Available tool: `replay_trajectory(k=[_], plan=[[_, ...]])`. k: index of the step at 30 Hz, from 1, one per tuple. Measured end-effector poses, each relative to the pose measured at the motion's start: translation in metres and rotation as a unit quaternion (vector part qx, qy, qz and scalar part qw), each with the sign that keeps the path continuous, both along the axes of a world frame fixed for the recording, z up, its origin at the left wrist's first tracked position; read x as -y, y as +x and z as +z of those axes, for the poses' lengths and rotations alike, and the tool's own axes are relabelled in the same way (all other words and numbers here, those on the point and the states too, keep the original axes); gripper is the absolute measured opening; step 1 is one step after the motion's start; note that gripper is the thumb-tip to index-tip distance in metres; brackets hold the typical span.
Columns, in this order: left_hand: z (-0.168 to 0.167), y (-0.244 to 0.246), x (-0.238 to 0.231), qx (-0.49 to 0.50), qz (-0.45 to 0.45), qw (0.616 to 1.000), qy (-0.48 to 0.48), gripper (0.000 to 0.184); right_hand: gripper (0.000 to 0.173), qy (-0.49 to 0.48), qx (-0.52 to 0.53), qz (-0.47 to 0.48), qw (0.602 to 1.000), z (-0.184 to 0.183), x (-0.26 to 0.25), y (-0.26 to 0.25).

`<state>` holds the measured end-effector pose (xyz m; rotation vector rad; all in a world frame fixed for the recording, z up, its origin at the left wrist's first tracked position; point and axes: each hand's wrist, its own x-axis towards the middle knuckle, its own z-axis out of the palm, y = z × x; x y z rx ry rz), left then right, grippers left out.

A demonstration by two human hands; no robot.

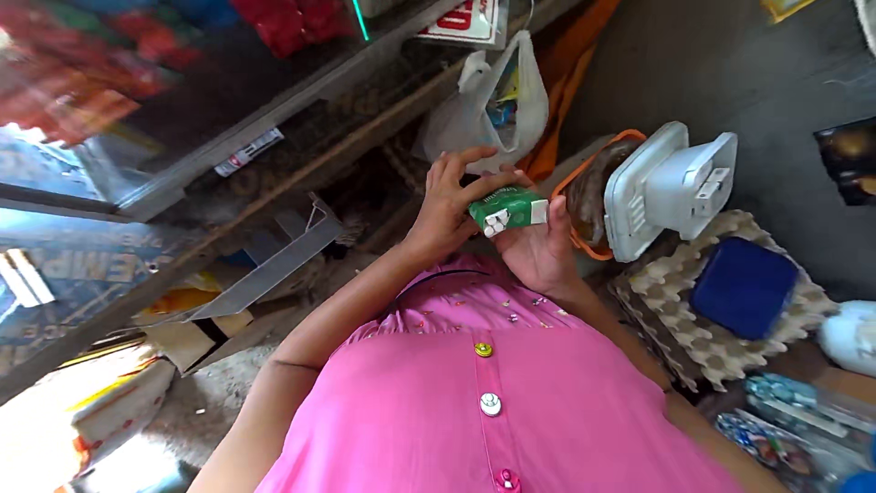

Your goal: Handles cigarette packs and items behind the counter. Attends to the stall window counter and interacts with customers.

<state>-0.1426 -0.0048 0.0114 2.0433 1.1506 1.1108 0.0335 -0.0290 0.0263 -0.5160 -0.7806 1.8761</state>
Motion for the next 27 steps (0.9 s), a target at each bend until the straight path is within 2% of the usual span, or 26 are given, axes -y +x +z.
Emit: replay_trajectory(k=[3,6,8,9,10,11,13,14,15,16,18,21,24,26,27], plan=[[0.0,0.014,-0.003,-0.013,0.008,1.0,0.002,0.038,0.072,0.036,0.006,-0.009,0.999,-0.005,0.0,0.012],[0.0,0.02,-0.005,-0.038,0.006,0.999,0.024,0.044,0.075,0.029,0.055,-0.03,0.998,-0.002,-0.002,0.016],[0.002,0.018,-0.005,0.008,-0.03,1.0,-0.006,0.06,0.073,0.032,0.088,-0.088,0.992,-0.002,-0.007,0.015],[0.004,0.017,-0.004,0.066,-0.057,0.995,-0.047,0.072,0.073,0.073,0.14,-0.129,0.979,-0.002,-0.009,0.016],[0.006,0.015,-0.002,0.14,-0.088,0.98,-0.11,0.079,0.074,0.144,0.213,-0.188,0.948,-0.001,-0.011,0.018],[0.007,0.014,0.0,0.236,-0.113,0.946,-0.193,0.08,0.079,0.235,0.291,-0.258,0.891,-0.002,-0.013,0.021],[0.011,0.011,0.0,0.423,-0.136,0.822,-0.357,0.063,0.084,0.392,0.397,-0.345,0.754,-0.001,-0.021,0.029],[0.014,0.011,0.0,0.477,-0.134,0.761,-0.418,0.062,0.082,0.445,0.436,-0.348,0.701,0.002,-0.024,0.031],[0.017,0.011,-0.001,0.506,-0.126,0.717,-0.462,0.066,0.079,0.48,0.465,-0.33,0.667,0.006,-0.025,0.031],[0.018,0.012,-0.003,0.518,-0.118,0.69,-0.493,0.071,0.074,0.504,0.473,-0.32,0.648,0.008,-0.024,0.03],[0.019,0.013,-0.008,0.525,-0.124,0.663,-0.519,0.072,0.067,0.517,0.486,-0.316,0.629,0.01,-0.024,0.031],[0.016,0.011,-0.008,0.505,-0.13,0.658,-0.543,0.067,0.06,0.495,0.502,-0.319,0.634,-0.001,-0.02,0.027],[0.011,0.009,-0.01,0.506,-0.136,0.642,-0.56,0.071,0.056,0.522,0.523,-0.357,0.571,-0.006,-0.014,0.026],[0.011,0.008,-0.01,0.495,-0.143,0.645,-0.564,0.068,0.051,0.515,0.544,-0.353,0.561,-0.009,-0.015,0.019],[0.011,0.008,-0.012,0.486,-0.15,0.659,-0.554,0.06,0.053,0.511,0.556,-0.349,0.555,-0.008,-0.015,0.018]])
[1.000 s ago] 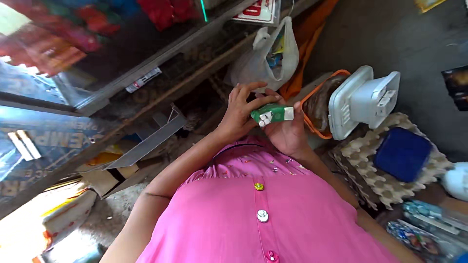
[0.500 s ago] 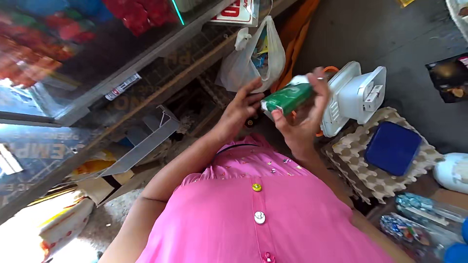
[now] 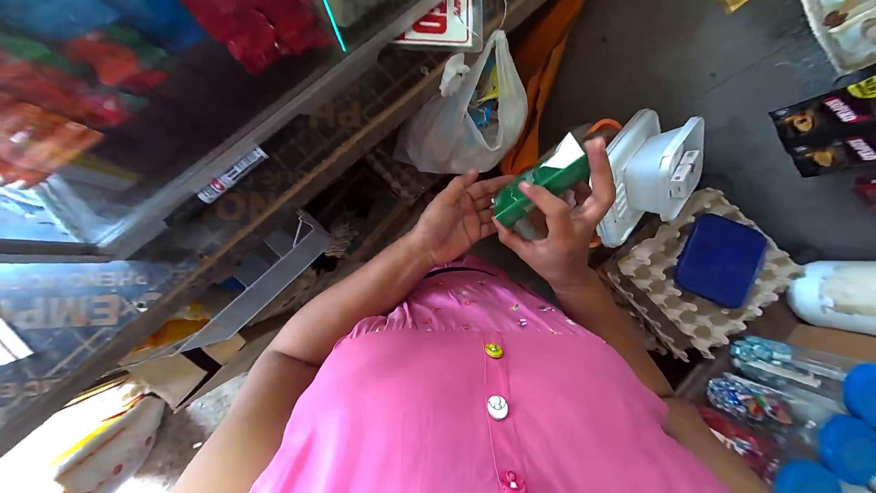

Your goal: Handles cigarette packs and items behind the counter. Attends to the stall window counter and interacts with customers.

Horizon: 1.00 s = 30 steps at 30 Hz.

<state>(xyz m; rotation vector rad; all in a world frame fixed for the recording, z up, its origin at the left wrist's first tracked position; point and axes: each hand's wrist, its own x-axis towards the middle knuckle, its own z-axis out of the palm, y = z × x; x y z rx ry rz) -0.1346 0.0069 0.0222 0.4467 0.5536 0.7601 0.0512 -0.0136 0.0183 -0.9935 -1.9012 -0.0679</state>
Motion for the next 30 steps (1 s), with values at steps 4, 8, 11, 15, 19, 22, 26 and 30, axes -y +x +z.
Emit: replay_trajectory(k=[4,8,11,15,19,22,26,30], plan=[[0.008,-0.006,-0.001,-0.019,0.026,0.999,0.033,0.027,0.079,-0.114,-0.077,0.047,0.989,0.007,0.005,0.001],[0.019,-0.011,-0.005,-0.06,0.027,0.997,0.043,0.031,0.077,-0.275,-0.364,0.179,0.872,0.001,0.005,0.0],[0.025,-0.016,-0.008,-0.059,-0.013,0.998,0.004,0.028,0.07,-0.316,-0.492,0.254,0.77,-0.006,0.001,0.0],[0.033,-0.017,-0.01,-0.036,-0.048,0.995,-0.076,0.022,0.061,-0.314,-0.515,0.272,0.75,-0.003,-0.002,-0.008],[0.032,-0.017,-0.011,0.003,-0.038,0.99,-0.133,0.034,0.026,-0.345,-0.552,0.128,0.749,0.011,-0.008,-0.023],[0.025,-0.018,-0.009,-0.047,-0.051,0.994,-0.082,0.054,0.019,-0.389,-0.599,0.038,0.699,0.019,-0.018,-0.028],[0.015,-0.023,-0.001,-0.18,-0.035,0.982,0.041,0.046,0.02,-0.411,-0.634,0.026,0.655,0.018,-0.024,-0.022],[0.015,-0.02,-0.004,-0.197,-0.102,0.963,0.151,0.052,0.019,-0.435,-0.724,-0.012,0.535,0.023,-0.018,-0.013]])
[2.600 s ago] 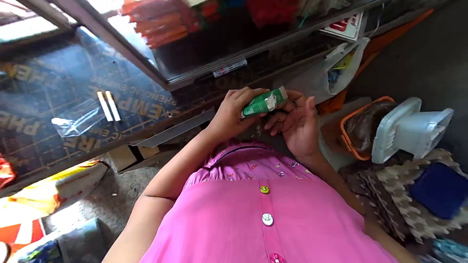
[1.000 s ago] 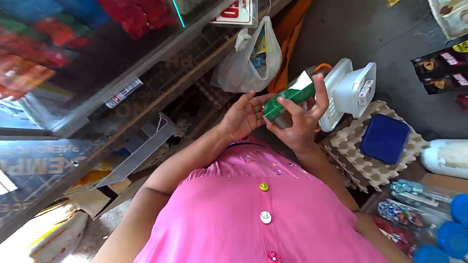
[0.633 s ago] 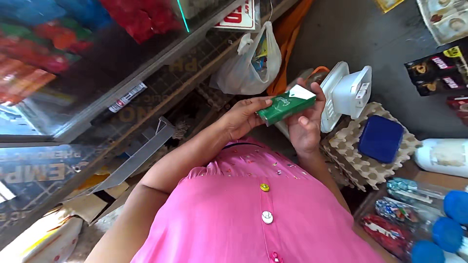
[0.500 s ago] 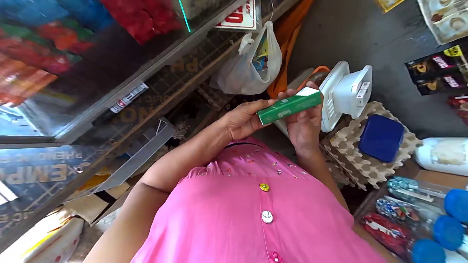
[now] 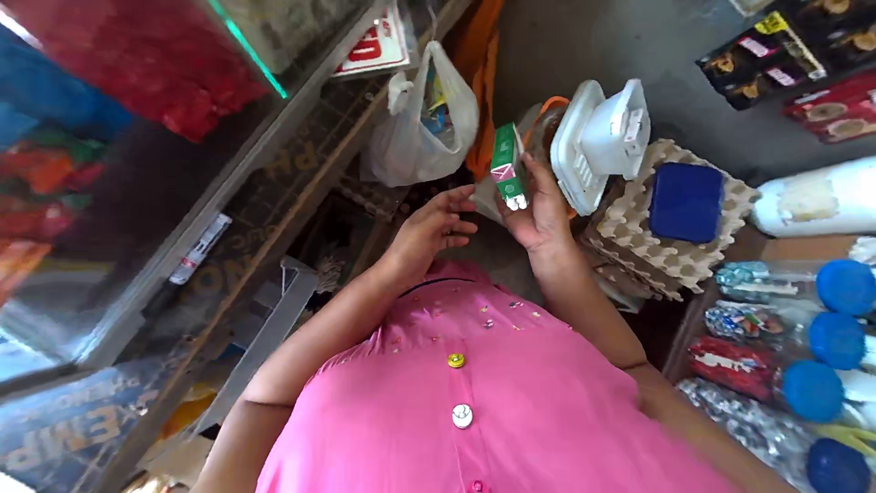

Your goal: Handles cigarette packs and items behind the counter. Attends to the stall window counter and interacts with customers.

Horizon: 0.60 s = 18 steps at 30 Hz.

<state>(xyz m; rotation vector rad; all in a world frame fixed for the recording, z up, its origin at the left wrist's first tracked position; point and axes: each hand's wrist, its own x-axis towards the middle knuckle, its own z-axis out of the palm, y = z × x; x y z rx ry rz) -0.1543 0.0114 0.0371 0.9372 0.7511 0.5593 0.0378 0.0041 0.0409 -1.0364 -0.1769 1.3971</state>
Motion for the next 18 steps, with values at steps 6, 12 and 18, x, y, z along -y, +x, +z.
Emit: replay_trajectory(k=[6,12,18], plan=[[-0.003,0.043,-0.013,-0.063,-0.082,0.987,0.122,0.053,0.039,0.029,-0.119,0.016,0.992,-0.012,0.008,0.068],[0.009,0.159,-0.055,-0.133,-0.147,0.935,0.293,0.055,0.04,0.124,0.214,-0.203,0.947,0.006,-0.017,0.196],[0.025,0.333,-0.098,-0.225,-0.234,0.88,0.347,0.058,0.058,0.249,0.558,-0.396,0.686,0.03,-0.032,0.323]])
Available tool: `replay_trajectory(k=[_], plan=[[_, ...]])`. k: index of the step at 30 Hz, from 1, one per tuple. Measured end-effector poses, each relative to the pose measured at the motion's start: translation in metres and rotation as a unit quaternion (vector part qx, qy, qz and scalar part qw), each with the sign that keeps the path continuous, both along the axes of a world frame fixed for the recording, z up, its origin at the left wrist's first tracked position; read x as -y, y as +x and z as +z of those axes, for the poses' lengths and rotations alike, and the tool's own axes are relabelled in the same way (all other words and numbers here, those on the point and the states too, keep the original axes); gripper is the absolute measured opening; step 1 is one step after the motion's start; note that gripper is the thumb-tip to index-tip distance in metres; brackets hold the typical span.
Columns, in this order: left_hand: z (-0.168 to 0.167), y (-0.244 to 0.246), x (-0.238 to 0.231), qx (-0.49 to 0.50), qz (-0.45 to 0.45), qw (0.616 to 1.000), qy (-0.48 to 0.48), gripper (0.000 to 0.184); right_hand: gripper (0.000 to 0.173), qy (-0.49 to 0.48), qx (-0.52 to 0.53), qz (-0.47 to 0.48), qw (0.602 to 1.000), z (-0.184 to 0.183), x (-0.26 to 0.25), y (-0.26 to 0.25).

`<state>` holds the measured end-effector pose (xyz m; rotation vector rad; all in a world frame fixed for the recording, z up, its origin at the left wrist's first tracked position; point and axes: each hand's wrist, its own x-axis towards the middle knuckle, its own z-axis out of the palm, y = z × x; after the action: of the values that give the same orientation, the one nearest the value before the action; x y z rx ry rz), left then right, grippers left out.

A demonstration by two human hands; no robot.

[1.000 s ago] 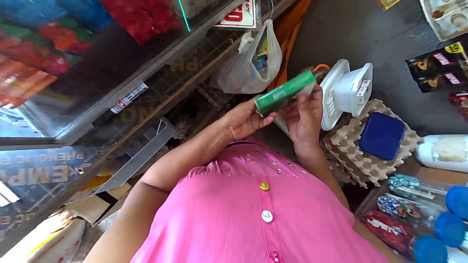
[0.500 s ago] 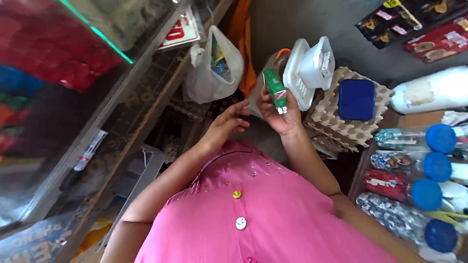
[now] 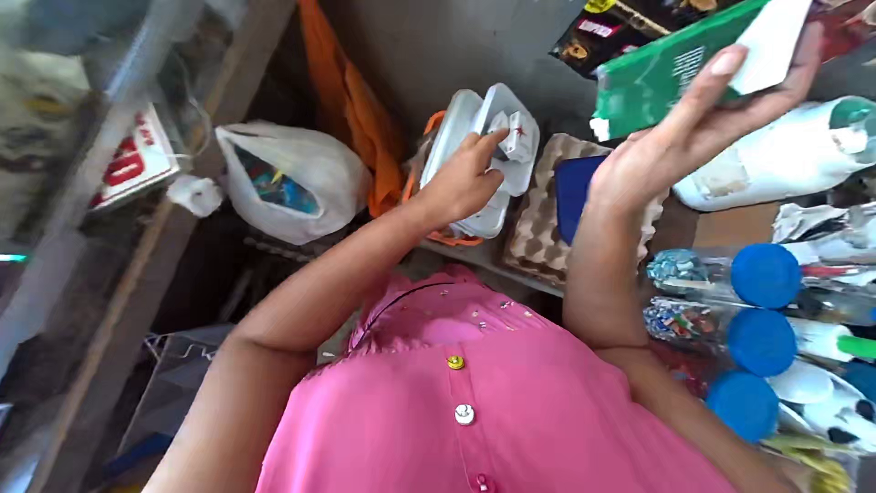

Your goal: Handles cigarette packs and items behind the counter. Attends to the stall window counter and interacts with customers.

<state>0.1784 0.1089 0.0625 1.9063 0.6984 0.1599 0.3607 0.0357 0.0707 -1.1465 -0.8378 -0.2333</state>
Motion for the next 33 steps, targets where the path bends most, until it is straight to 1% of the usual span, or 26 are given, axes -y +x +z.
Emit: replay_trajectory(k=[1,2,3,4,6,7,8,9,10,11,12,13,14,16,17,18,19,20,21,24,26,27,30,33], plan=[[0.004,0.023,-0.003,-0.01,-0.013,1.0,0.008,0.058,0.059,-0.023,0.041,-0.002,0.999,-0.011,-0.003,0.006],[0.006,0.042,-0.006,-0.017,-0.02,1.0,0.011,0.054,0.059,-0.067,0.051,0.026,0.996,-0.023,-0.008,0.009],[0.006,0.056,-0.009,-0.027,-0.024,0.999,0.009,0.043,0.061,-0.104,0.036,0.068,0.992,-0.037,-0.014,0.015],[0.002,0.065,-0.014,-0.032,-0.03,0.999,0.006,0.041,0.062,-0.125,0.003,0.095,0.988,-0.047,-0.018,0.025],[-0.007,0.074,-0.023,-0.049,-0.04,0.998,0.013,0.061,0.062,-0.118,-0.07,0.099,0.986,-0.057,-0.023,0.045],[-0.011,0.078,-0.027,-0.068,-0.044,0.996,0.023,0.065,0.062,-0.102,-0.083,0.086,0.988,-0.059,-0.025,0.052],[-0.012,0.082,-0.03,-0.088,-0.052,0.994,0.041,0.065,0.062,-0.093,-0.077,0.075,0.99,-0.061,-0.027,0.055],[-0.012,0.087,-0.031,-0.103,-0.063,0.991,0.063,0.06,0.063,-0.103,-0.054,0.074,0.99,-0.064,-0.028,0.055],[-0.012,0.093,-0.031,-0.118,-0.072,0.987,0.079,0.046,0.064,-0.125,-0.035,0.091,0.987,-0.068,-0.028,0.054],[-0.012,0.098,-0.033,-0.132,-0.076,0.985,0.081,0.04,0.065,-0.142,-0.035,0.112,0.983,-0.072,-0.029,0.054],[-0.013,0.099,-0.034,-0.131,-0.075,0.985,0.083,0.042,0.066,-0.151,-0.069,0.129,0.978,-0.075,-0.029,0.056],[-0.014,0.097,-0.036,-0.113,-0.06,0.988,0.085,0.049,0.066,-0.154,-0.135,0.143,0.968,-0.077,-0.029,0.059],[-0.016,0.093,-0.035,-0.074,-0.031,0.993,0.089,0.053,0.067,-0.151,-0.223,0.15,0.951,-0.077,-0.028,0.061],[-0.027,0.085,-0.028,0.056,0.043,0.989,0.127,0.05,0.057,-0.131,-0.398,0.15,0.895,-0.073,-0.031,0.062],[-0.032,0.085,-0.023,0.125,0.064,0.979,0.147,0.046,0.051,-0.125,-0.462,0.153,0.864,-0.072,-0.032,0.06],[-0.035,0.085,-0.018,0.179,0.069,0.968,0.161,0.046,0.046,-0.123,-0.504,0.168,0.839,-0.072,-0.032,0.058],[-0.037,0.088,-0.014,0.212,0.065,0.959,0.177,0.049,0.045,-0.123,-0.53,0.185,0.818,-0.074,-0.031,0.053],[-0.039,0.09,-0.012,0.225,0.056,0.952,0.2,0.05,0.043,-0.121,-0.55,0.198,0.802,-0.077,-0.031,0.047],[-0.042,0.092,-0.012,0.23,0.046,0.946,0.225,0.048,0.038,-0.12,-0.566,0.208,0.789,-0.08,-0.031,0.042],[-0.055,0.092,-0.016,0.248,0.034,0.923,0.292,0.025,0.034,-0.111,-0.609,0.238,0.748,-0.085,-0.031,0.028],[-0.062,0.088,-0.018,0.264,0.031,0.908,0.323,0.015,0.025,-0.112,-0.613,0.243,0.744,-0.086,-0.031,0.023],[-0.063,0.086,-0.018,0.269,0.03,0.904,0.331,0.013,0.025,-0.114,-0.612,0.242,0.744,-0.086,-0.031,0.023],[-0.058,0.08,-0.018,0.279,0.031,0.901,0.332,0.013,0.031,-0.122,-0.611,0.227,0.748,-0.087,-0.03,0.025],[-0.052,0.073,-0.019,0.288,0.022,0.896,0.339,0.013,0.023,-0.119,-0.625,0.236,0.735,-0.089,-0.029,0.028]])
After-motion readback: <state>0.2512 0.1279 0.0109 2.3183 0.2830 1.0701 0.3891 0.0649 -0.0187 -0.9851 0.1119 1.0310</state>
